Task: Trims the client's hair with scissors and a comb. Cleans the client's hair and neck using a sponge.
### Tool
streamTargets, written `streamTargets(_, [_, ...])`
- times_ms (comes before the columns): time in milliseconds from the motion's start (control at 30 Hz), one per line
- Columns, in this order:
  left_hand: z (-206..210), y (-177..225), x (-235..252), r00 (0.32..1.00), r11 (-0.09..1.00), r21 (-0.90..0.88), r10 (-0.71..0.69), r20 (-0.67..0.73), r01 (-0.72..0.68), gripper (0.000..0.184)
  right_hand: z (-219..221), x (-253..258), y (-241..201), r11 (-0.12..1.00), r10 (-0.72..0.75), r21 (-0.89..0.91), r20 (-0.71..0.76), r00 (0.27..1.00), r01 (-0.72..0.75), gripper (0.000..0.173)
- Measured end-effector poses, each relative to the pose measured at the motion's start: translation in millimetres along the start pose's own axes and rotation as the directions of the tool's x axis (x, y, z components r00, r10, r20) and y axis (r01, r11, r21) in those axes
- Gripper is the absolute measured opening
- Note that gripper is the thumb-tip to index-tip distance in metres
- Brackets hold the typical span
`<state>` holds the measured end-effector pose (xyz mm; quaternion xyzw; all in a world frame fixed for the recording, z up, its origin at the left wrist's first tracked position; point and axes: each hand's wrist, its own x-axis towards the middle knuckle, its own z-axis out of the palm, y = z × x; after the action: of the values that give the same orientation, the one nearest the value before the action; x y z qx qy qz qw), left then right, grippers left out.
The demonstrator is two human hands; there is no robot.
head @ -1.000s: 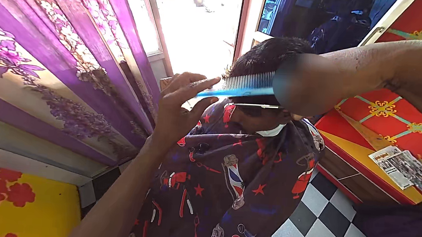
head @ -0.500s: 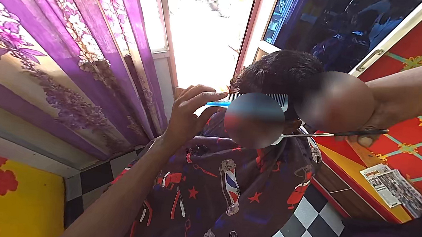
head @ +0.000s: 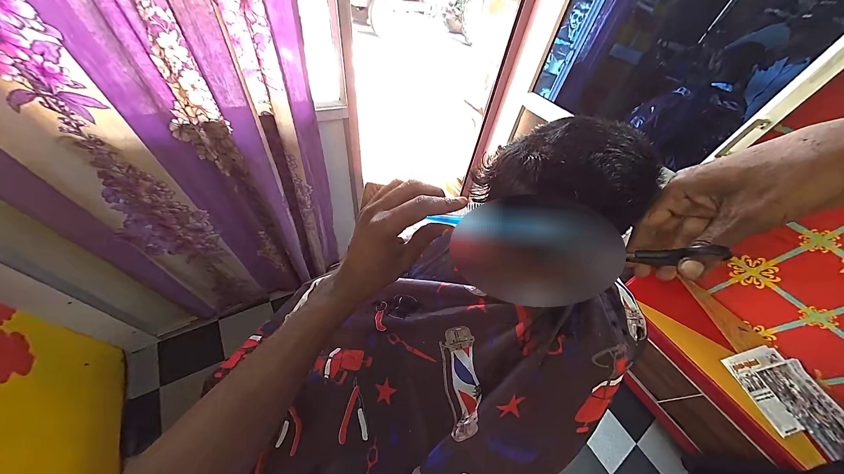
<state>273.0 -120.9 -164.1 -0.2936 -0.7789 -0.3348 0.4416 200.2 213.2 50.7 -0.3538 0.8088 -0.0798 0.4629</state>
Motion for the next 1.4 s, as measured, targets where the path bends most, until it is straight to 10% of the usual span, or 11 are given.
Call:
streamTargets(367, [-1.9, 1.0, 1.2, 1.000, 1.000, -0.001, -0.002, -0.003, 0.002, 0.024, 8.6, 17.7, -31.8, 0.988, 0.112, -0.100, -0.074, 0.991, -0.119, 0.014])
streamTargets(1100, [-1.2, -2.7, -0.9, 1.000, 0.999, -0.033, -0.005, 0.029, 0.006, 0.027, 70.6, 6.9, -11.2, 0.960, -0.163, -0.256, -0.177, 0.971, 0.115, 0.014])
streamTargets(1300, [-23.3, 34.2, 19.4, 0.962, 0.864, -0.496, -0.204, -0.182, 0.090, 0.029, 117.6, -6.4, 12.6, 0.959, -0.276, 0.015, -0.188, 0.943, 0.284, 0.027])
streamTargets(1400, [-30.6, 54.5, 52.5, 0.982, 0.955, -0.290, -0.113, -0.152, 0.065, 0.027, 133.4, -4.3, 19.6, 0.970, -0.227, 0.039, -0.224, 0.948, 0.242, 0.025])
